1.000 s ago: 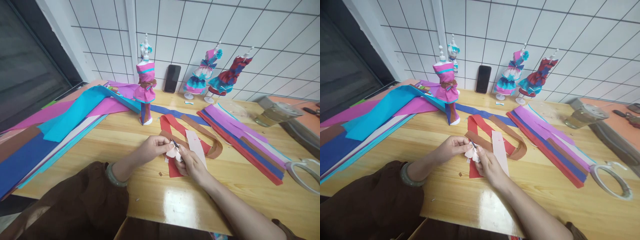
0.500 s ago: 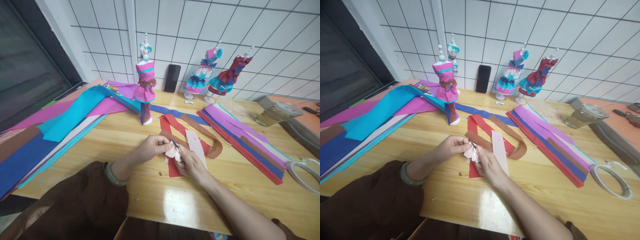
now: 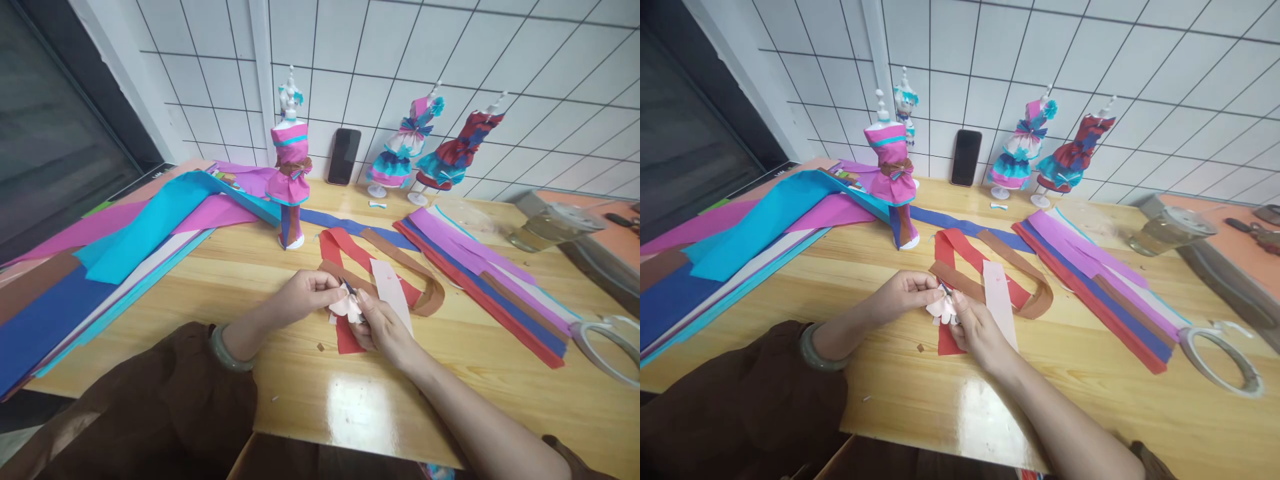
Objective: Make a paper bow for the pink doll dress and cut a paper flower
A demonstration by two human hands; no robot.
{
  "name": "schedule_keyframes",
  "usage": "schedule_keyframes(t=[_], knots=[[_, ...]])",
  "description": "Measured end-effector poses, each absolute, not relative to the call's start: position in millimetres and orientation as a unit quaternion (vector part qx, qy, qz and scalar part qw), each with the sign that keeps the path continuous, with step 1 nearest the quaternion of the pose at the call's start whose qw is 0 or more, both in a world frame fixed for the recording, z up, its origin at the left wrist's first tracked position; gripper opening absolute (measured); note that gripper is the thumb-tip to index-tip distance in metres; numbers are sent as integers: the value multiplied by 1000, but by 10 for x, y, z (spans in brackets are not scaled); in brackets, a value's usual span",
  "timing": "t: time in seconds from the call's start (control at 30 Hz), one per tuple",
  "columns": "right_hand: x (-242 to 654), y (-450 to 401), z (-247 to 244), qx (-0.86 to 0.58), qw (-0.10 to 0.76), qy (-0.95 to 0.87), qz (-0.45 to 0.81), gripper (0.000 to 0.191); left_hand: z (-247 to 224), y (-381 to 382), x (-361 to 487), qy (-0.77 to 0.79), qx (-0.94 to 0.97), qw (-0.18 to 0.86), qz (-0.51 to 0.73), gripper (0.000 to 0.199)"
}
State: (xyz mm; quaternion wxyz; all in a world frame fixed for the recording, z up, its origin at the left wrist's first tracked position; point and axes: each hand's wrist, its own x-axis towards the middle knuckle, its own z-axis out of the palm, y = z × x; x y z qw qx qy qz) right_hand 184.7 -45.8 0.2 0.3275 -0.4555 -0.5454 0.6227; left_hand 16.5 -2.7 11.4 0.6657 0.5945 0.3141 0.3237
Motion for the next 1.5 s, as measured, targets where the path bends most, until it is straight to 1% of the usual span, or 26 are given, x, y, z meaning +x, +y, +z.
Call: schedule_keyframes(t=[0.37, 0.6, 1.1, 1.5], knots=[[1850, -468, 41, -457, 322, -566, 606, 45, 122, -12, 148, 320, 578, 675, 328, 21], [1831, -468, 42, -454, 327, -550, 620, 43, 105, -14, 145, 321, 580, 672, 329, 21], [1825, -463, 52, -453, 324, -563, 611, 48, 114, -3, 137, 322, 588, 669, 322, 22], [1828, -472, 52, -452, 324, -568, 606, 45, 150, -4, 120, 325, 596, 668, 305, 25]])
